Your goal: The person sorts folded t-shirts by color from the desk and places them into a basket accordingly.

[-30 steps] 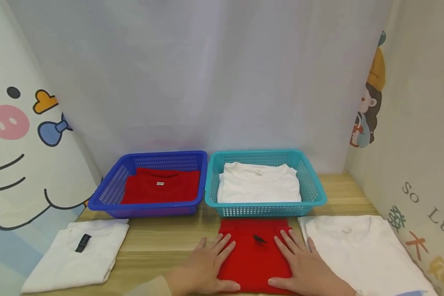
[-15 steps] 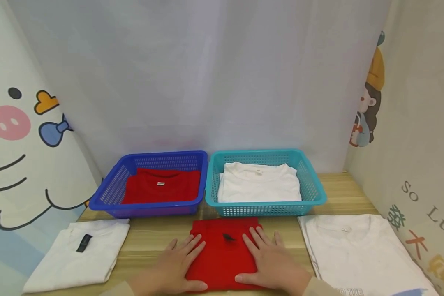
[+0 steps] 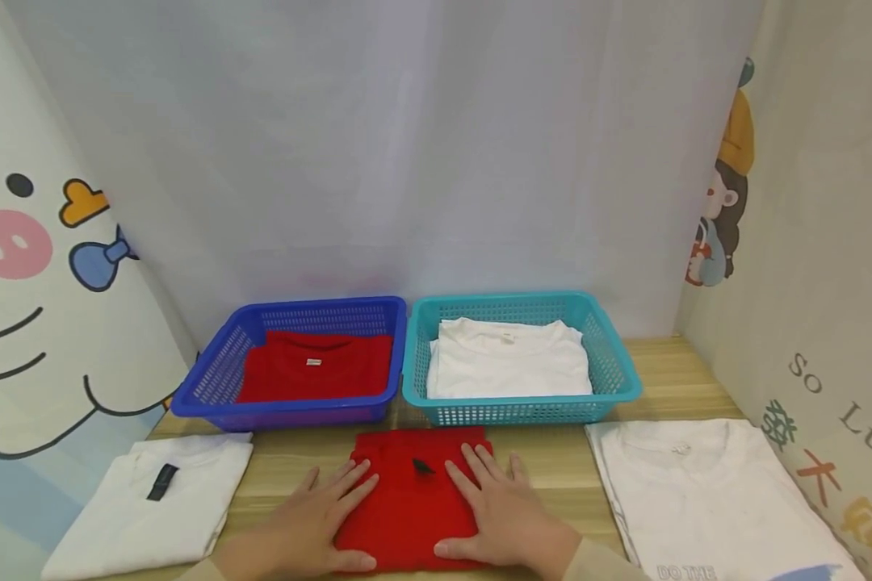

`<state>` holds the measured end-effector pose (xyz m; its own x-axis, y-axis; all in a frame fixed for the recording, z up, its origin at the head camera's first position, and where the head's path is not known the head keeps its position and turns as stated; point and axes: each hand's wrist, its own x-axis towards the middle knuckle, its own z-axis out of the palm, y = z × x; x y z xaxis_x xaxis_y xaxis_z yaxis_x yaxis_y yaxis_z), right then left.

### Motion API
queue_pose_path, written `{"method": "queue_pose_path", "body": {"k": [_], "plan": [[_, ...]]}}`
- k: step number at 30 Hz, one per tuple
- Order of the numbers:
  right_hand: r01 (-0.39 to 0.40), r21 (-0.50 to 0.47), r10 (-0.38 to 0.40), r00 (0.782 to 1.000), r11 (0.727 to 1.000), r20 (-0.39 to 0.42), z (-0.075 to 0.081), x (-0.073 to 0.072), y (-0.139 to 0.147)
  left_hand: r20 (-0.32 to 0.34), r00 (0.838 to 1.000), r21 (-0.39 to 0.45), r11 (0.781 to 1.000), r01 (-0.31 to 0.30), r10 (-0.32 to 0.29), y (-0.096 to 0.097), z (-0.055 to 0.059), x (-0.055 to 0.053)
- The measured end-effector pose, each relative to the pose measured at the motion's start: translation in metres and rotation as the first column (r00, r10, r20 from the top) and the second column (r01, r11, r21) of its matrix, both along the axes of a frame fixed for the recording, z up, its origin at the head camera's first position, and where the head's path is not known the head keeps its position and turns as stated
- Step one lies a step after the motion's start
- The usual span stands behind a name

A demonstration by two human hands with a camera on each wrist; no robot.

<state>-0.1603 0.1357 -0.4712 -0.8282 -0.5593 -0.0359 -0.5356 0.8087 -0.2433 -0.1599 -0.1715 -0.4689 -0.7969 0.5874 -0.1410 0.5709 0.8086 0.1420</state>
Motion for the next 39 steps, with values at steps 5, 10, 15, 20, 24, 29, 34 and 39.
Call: {"method": "queue_pose_path", "body": {"k": [5, 10, 15, 20, 24, 29, 34, 39], "plan": [[0.038, -0.034, -0.041, 0.996, 0.999, -0.076, 0.004, -0.004, 0.012, -0.129, 0.989, 0.079, 0.995, -0.059, 0.069, -0.002, 0.008, -0.003], [0.079, -0.018, -0.081, 0.991, 0.997, -0.11, 0.004, -0.007, 0.024, -0.198, 0.974, 0.068, 0.993, -0.101, 0.112, 0.002, 0.006, -0.003], [0.078, -0.013, -0.079, 0.994, 0.997, -0.079, -0.002, -0.01, 0.026, -0.171, 0.977, 0.015, 0.992, -0.124, 0.125, 0.008, -0.003, -0.004], [0.09, -0.016, -0.09, 0.996, 0.996, -0.015, -0.008, -0.013, 0.024, -0.136, 0.98, -0.003, 0.989, -0.147, 0.145, 0.011, -0.008, -0.006], [0.097, -0.007, -0.097, 0.995, 0.995, 0.005, -0.01, -0.015, 0.023, -0.109, 0.98, 0.005, 0.986, -0.166, 0.165, 0.011, -0.008, -0.006], [0.099, -0.005, -0.099, 0.995, 0.995, 0.026, -0.007, -0.014, 0.021, -0.079, 0.981, 0.008, 0.984, -0.177, 0.178, 0.012, -0.007, -0.007], [0.093, -0.005, -0.093, 0.995, 0.996, 0.042, -0.005, -0.014, 0.018, -0.062, 0.978, 0.0, 0.98, -0.2, 0.199, 0.013, -0.009, -0.007], [0.084, -0.01, -0.084, 0.996, 0.996, 0.036, -0.006, -0.012, 0.018, -0.032, 0.977, -0.006, 0.977, -0.211, 0.211, 0.015, -0.008, -0.005]]}}
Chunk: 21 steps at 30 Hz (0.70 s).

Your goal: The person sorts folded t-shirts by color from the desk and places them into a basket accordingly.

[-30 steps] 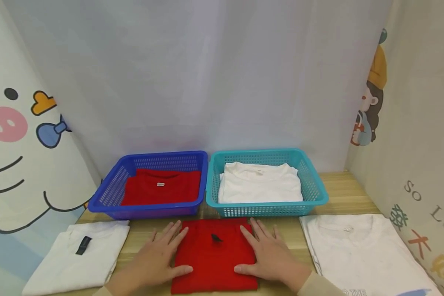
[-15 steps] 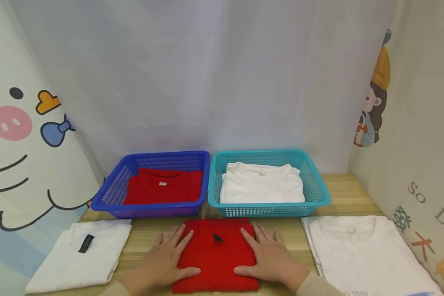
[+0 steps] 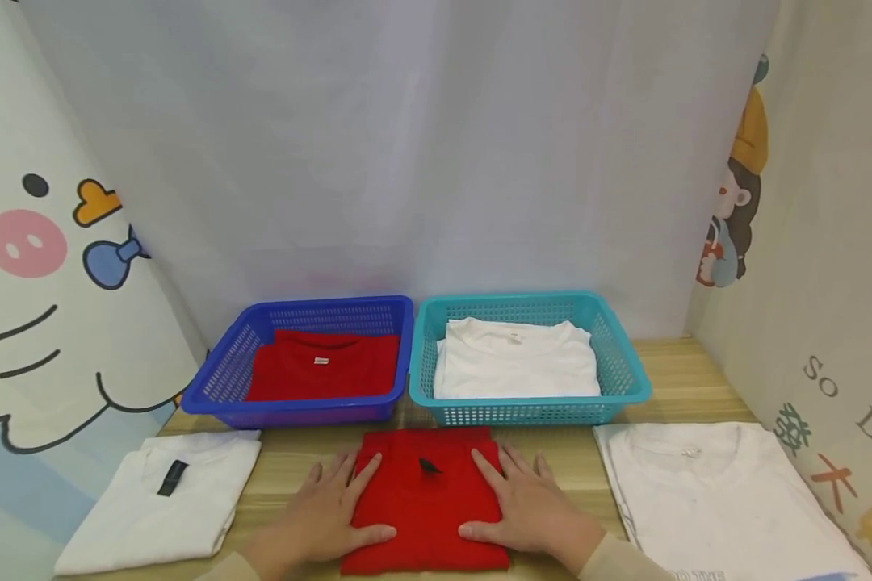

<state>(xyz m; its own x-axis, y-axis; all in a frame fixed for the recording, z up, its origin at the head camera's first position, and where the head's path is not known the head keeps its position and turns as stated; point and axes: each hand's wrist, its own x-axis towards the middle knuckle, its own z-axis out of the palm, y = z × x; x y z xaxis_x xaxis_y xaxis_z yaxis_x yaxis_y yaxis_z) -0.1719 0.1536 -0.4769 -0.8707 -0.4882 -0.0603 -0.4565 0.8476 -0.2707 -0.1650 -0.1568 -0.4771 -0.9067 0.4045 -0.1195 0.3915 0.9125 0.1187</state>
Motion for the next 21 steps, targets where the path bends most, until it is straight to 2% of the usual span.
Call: {"method": "queue_pose_path", "body": {"k": [3, 6, 11, 14, 16, 18, 21], "plan": [[-0.008, -0.014, 0.008, 1.0, 1.0, 0.004, 0.0, 0.001, 0.0, 0.037, 0.999, 0.03, 1.0, 0.002, -0.004, 0.001, 0.003, 0.002], [-0.014, -0.063, 0.015, 1.0, 0.998, 0.018, 0.0, 0.002, 0.001, 0.09, 0.996, 0.103, 0.995, 0.002, -0.012, 0.002, 0.007, 0.004], [0.001, -0.191, 0.011, 0.998, 0.982, 0.062, 0.003, 0.004, -0.001, 0.14, 0.99, 0.247, 0.969, -0.027, -0.008, 0.004, 0.013, 0.006], [0.004, -0.257, 0.025, 0.994, 0.967, 0.11, 0.005, 0.004, -0.002, 0.162, 0.987, 0.354, 0.933, -0.073, 0.015, 0.006, 0.015, 0.007], [-0.001, -0.295, 0.045, 0.989, 0.956, 0.142, 0.007, 0.004, -0.003, 0.187, 0.982, 0.426, 0.898, -0.114, 0.036, 0.008, 0.015, 0.008], [-0.004, -0.322, 0.063, 0.983, 0.947, 0.171, 0.008, 0.005, -0.004, 0.227, 0.972, 0.485, 0.86, -0.16, 0.053, 0.009, 0.015, 0.008], [0.005, -0.354, 0.071, 0.977, 0.935, 0.202, 0.007, 0.004, -0.005, 0.291, 0.955, 0.531, 0.821, -0.21, 0.056, 0.01, 0.016, 0.007]]}}
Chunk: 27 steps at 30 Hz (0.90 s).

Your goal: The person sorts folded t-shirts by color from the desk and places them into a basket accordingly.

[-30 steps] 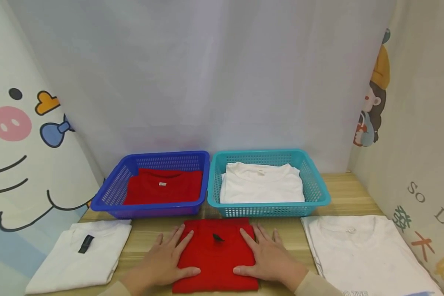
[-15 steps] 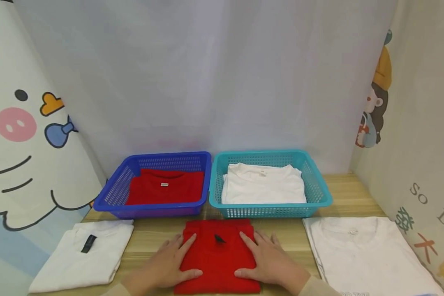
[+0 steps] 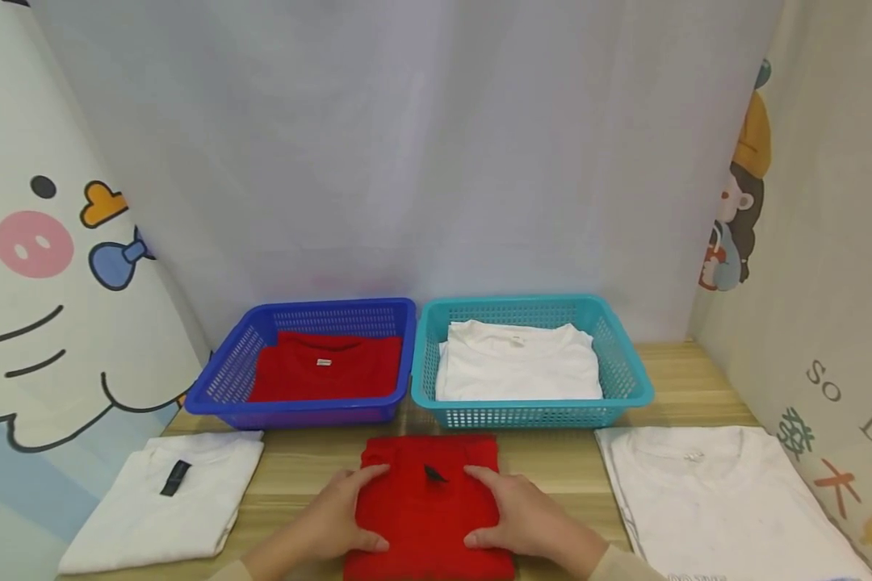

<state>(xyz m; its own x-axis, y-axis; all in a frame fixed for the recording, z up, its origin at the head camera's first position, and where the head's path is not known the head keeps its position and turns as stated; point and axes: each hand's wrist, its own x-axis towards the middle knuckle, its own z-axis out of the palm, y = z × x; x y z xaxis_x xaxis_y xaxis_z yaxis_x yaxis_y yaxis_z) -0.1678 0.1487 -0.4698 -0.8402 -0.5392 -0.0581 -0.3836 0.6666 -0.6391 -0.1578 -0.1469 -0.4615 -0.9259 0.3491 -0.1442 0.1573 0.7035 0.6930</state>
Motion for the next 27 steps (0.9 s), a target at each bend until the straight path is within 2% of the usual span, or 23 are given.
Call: {"method": "queue_pose_path", "body": {"k": [4, 9, 11, 14, 18, 20, 23, 24, 27], "plan": [[0.011, -0.049, -0.009, 1.0, 0.999, 0.024, -0.003, 0.0, 0.0, 0.08, 0.997, 0.073, 0.997, -0.002, -0.004, 0.001, -0.001, -0.002], [0.035, -0.116, -0.03, 0.998, 0.993, 0.05, -0.005, 0.0, 0.001, 0.126, 0.992, 0.17, 0.985, -0.013, -0.009, 0.0, -0.002, -0.003], [0.055, -0.15, -0.044, 0.996, 0.987, 0.077, -0.006, 0.001, 0.002, 0.162, 0.987, 0.238, 0.971, -0.029, -0.01, -0.001, -0.002, -0.004], [0.09, -0.226, -0.058, 0.988, 0.97, 0.144, -0.007, 0.0, 0.002, 0.259, 0.966, 0.366, 0.928, -0.074, -0.025, -0.003, -0.003, -0.006], [0.153, -0.376, -0.045, 0.959, 0.914, 0.28, -0.008, -0.001, 0.002, 0.381, 0.923, 0.473, 0.869, -0.149, -0.049, -0.005, -0.006, -0.007], [0.182, -0.449, -0.016, 0.937, 0.875, 0.349, -0.009, -0.001, 0.002, 0.404, 0.913, 0.502, 0.848, -0.169, -0.057, -0.006, -0.007, -0.007], [0.216, -0.541, 0.059, 0.893, 0.813, 0.445, -0.011, -0.002, 0.003, 0.405, 0.912, 0.544, 0.819, -0.184, -0.064, -0.005, -0.009, -0.007], [0.23, -0.566, 0.085, 0.876, 0.792, 0.475, -0.012, -0.002, 0.004, 0.404, 0.912, 0.569, 0.8, -0.19, -0.07, -0.005, -0.01, -0.007], [0.262, -0.61, 0.127, 0.846, 0.748, 0.518, -0.015, -0.001, 0.003, 0.384, 0.92, 0.632, 0.748, -0.203, -0.074, -0.005, -0.011, -0.006]]}}
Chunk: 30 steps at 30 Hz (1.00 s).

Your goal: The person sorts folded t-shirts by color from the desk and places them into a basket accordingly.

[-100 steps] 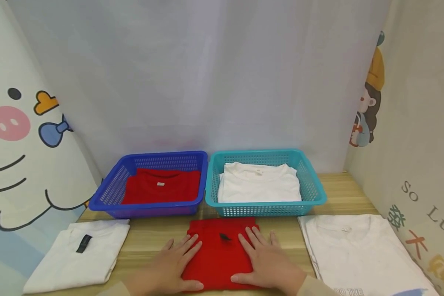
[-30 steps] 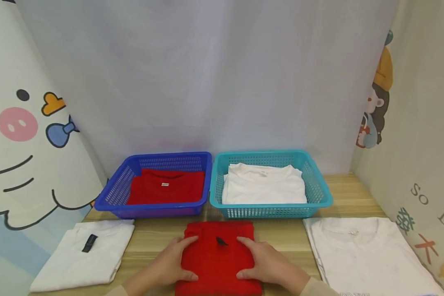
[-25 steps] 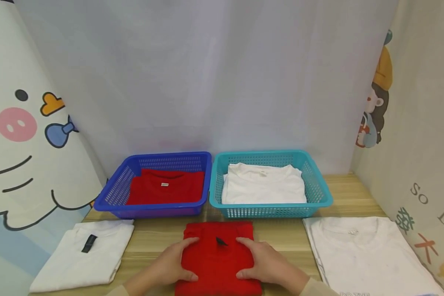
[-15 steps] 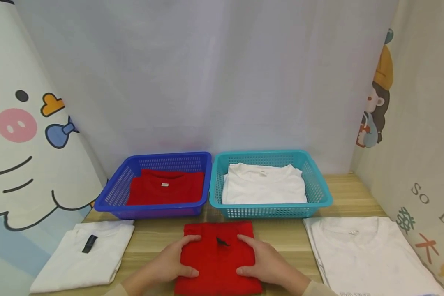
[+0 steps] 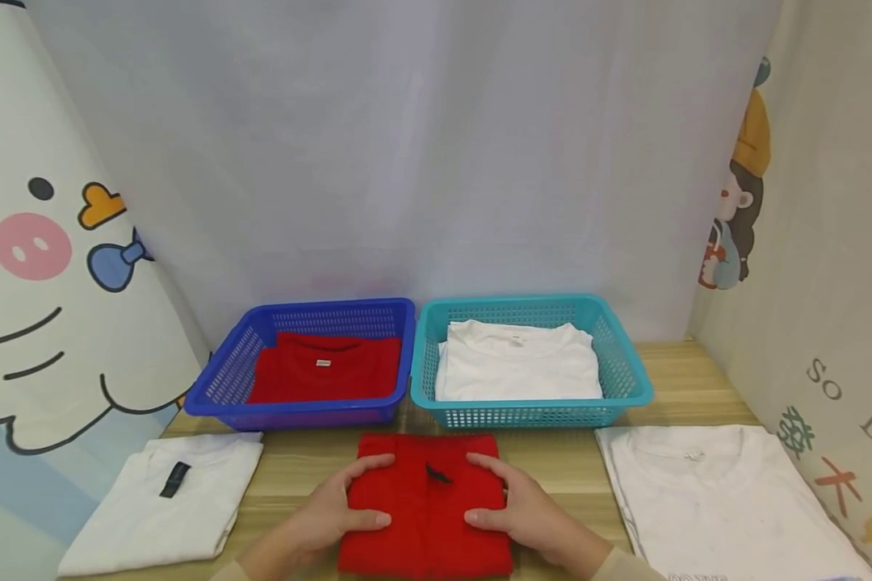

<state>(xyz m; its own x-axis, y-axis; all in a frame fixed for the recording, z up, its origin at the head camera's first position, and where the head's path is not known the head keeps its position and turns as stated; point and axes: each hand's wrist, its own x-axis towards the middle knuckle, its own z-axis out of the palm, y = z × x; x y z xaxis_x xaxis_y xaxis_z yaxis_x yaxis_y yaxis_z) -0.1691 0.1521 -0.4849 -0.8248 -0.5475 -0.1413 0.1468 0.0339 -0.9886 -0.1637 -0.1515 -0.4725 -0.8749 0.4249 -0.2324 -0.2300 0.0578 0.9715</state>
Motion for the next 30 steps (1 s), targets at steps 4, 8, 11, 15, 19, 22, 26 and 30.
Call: {"method": "queue_pose_path", "body": {"k": [4, 8, 11, 15, 19, 22, 26, 30], "plan": [[0.031, -0.013, -0.031, 0.999, 0.999, -0.014, -0.001, 0.002, -0.001, -0.015, 0.999, 0.064, 0.997, -0.048, 0.049, -0.001, 0.001, 0.003], [0.068, -0.012, -0.069, 0.997, 0.998, -0.046, 0.004, 0.005, 0.0, -0.044, 0.996, 0.046, 0.996, -0.077, 0.08, -0.003, 0.006, 0.008], [0.097, -0.002, -0.097, 0.992, 0.995, -0.077, 0.013, 0.009, 0.001, -0.087, 0.993, 0.042, 0.996, -0.079, 0.082, -0.005, 0.012, 0.012], [0.123, 0.003, -0.122, 0.986, 0.992, -0.112, 0.028, 0.012, 0.004, -0.173, 0.981, 0.034, 0.996, -0.082, 0.087, -0.007, 0.023, 0.016], [0.133, -0.016, -0.134, 0.984, 0.991, -0.118, 0.041, 0.011, 0.004, -0.216, 0.969, 0.044, 0.993, -0.11, 0.117, -0.009, 0.032, 0.015], [0.123, -0.043, -0.127, 0.985, 0.992, -0.115, 0.049, 0.008, 0.003, -0.214, 0.966, 0.058, 0.989, -0.137, 0.146, -0.01, 0.037, 0.013], [0.098, -0.07, -0.107, 0.984, 0.993, -0.144, 0.058, 0.005, 0.001, -0.211, 0.962, 0.067, 0.984, -0.164, 0.175, -0.014, 0.044, 0.01], [0.099, -0.073, -0.111, 0.977, 0.992, -0.18, 0.067, -0.002, -0.005, -0.267, 0.94, 0.049, 0.977, -0.206, 0.212, -0.022, 0.054, 0.005]]}}
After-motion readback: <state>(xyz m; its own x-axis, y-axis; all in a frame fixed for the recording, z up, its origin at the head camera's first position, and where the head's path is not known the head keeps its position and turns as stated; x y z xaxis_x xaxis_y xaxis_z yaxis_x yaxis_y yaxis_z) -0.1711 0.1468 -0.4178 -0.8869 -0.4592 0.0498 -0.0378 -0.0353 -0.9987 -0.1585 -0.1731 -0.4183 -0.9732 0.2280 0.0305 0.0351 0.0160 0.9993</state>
